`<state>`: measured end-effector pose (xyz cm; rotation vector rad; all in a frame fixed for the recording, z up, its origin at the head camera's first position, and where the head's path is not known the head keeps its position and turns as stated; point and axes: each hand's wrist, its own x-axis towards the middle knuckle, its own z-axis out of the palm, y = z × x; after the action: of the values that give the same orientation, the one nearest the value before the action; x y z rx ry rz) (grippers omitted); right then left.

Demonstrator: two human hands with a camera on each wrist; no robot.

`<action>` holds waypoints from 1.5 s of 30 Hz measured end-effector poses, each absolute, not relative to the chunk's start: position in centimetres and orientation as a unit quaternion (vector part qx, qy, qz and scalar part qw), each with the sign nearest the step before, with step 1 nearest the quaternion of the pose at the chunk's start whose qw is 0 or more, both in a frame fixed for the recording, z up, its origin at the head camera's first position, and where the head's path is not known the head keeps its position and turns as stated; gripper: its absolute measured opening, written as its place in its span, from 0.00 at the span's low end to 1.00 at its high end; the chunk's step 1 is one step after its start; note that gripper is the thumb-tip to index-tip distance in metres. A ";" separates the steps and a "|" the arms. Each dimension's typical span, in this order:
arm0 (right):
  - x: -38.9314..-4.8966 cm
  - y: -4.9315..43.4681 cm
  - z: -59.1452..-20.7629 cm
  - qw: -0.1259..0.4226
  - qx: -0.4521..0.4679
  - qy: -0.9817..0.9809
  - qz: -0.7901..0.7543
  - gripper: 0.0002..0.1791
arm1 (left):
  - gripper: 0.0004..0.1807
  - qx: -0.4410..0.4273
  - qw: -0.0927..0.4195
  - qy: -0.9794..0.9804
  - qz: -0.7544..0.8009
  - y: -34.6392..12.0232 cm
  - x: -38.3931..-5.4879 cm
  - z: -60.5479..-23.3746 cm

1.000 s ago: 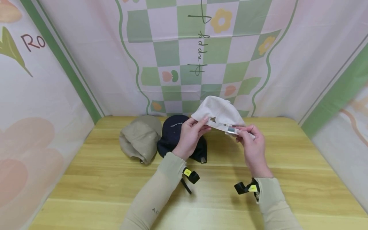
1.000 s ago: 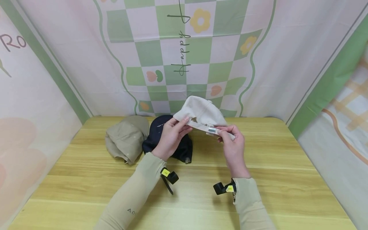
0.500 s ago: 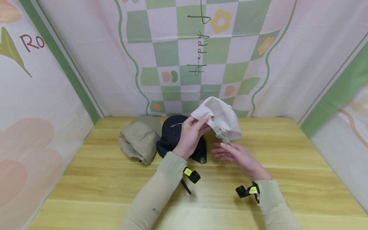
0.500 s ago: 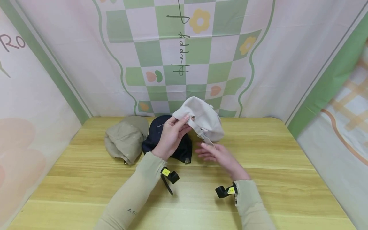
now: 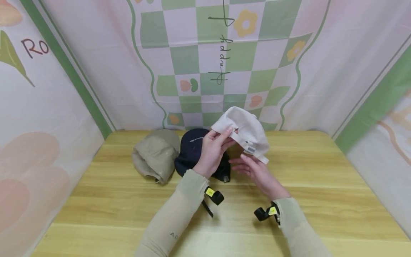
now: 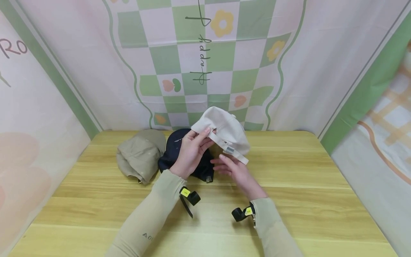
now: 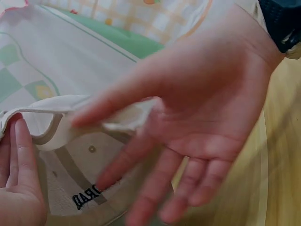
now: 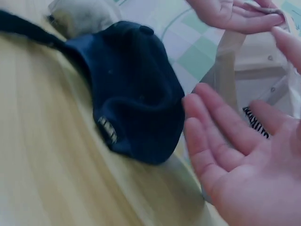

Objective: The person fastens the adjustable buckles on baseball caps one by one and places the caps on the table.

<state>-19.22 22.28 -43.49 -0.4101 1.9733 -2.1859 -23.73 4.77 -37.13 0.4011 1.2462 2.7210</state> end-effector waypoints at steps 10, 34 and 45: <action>-19.9 21.9 -41.4 -0.019 -0.104 0.503 -0.858 0.19 | 0.06 0.122 0.063 0.414 0.900 4.8 -23.8 -37.5; -19.9 22.1 -39.4 -0.091 -0.069 0.444 -0.889 0.07 | 0.04 0.109 0.101 0.405 0.902 4.5 -23.8 -37.9; -19.7 23.0 -39.4 -0.103 -0.053 0.461 -0.880 0.13 | 0.16 0.063 0.125 0.372 0.918 3.6 -24.5 -38.0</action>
<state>-19.67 22.96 -39.39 -0.1786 1.5513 -2.9623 -24.55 3.62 -38.04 0.1846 1.0839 2.6745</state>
